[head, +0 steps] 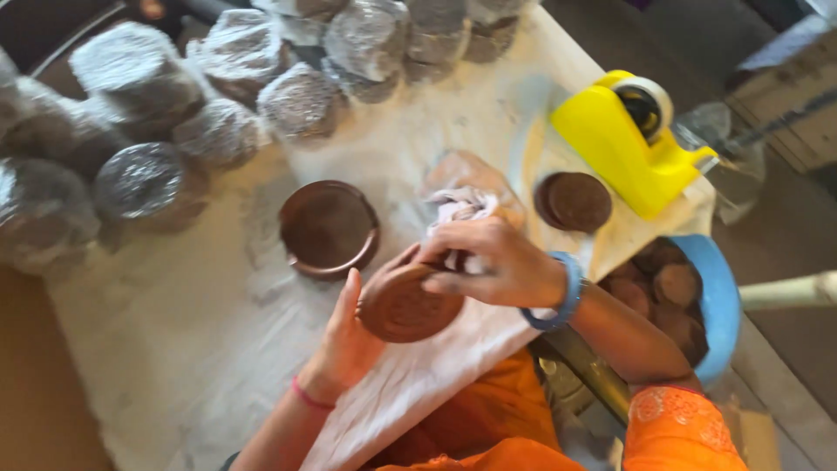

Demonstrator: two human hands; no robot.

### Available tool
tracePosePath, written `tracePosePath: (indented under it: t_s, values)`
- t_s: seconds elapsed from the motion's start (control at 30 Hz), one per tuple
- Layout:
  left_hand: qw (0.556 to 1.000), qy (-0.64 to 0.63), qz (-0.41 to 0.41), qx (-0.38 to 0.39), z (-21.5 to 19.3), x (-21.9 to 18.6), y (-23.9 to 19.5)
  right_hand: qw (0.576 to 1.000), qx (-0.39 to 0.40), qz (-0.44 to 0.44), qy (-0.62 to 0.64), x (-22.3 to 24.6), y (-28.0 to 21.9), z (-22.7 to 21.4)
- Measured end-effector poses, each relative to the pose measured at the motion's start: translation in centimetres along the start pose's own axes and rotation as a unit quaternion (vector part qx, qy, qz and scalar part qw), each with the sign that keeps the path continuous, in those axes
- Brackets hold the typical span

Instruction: The person wipes round wooden coasters with a white cloth, places them into a wooden holder, and wraps stacks of coasters in bubble wrap at a packing station.

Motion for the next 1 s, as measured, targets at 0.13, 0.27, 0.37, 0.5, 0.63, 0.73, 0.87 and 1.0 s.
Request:
tracePosePath:
  t_s: [0.13, 0.27, 0.37, 0.5, 0.63, 0.73, 0.87, 1.0]
  values:
    - [0.989, -0.084, 0.058, 0.107, 1.0, -2.0, -1.9, 0.998, 0.004, -0.038, -0.048, -1.6, 3.6, 0.2]
    - [0.992, -0.032, 0.119, 0.024, -1.7, -3.9, -3.9, 0.978, -0.059, -0.035, -0.199, -7.7, 3.2, -4.1]
    - [0.988, -0.021, 0.150, -0.007, -2.8, -5.0, -5.1, 0.985, -0.002, 0.035, -0.169, -14.6, 1.8, -4.8]
    - [0.982, -0.051, 0.180, -0.011, -3.6, -5.8, -6.0, 0.977, 0.066, 0.124, -0.162, -21.1, -0.2, -3.5]
    - [0.974, -0.065, 0.216, -0.021, -3.6, -6.7, -6.3, 0.976, 0.079, 0.073, -0.192, -15.6, -1.3, -0.4]
    - [0.967, -0.082, 0.242, -0.028, -4.0, -7.1, -6.3, 0.963, 0.072, 0.015, -0.258, -9.8, -2.3, 1.9]
    - [0.960, -0.095, 0.262, -0.018, -4.5, -7.2, -6.5, 0.938, 0.016, 0.035, -0.345, -10.0, -3.7, 3.0]
    - [0.954, -0.123, 0.275, 0.004, -4.5, -7.5, -6.6, 0.954, -0.083, 0.022, -0.286, -7.3, -1.1, 2.1]
Point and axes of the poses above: each hand's wrist, its own y-axis towards the middle knuckle, its own z-axis out of the palm, x = y × z, the point moved 4 cm from there along y, towards the middle knuckle, and after that the axes turned 2 degrees about x, right-handed, at the moved point
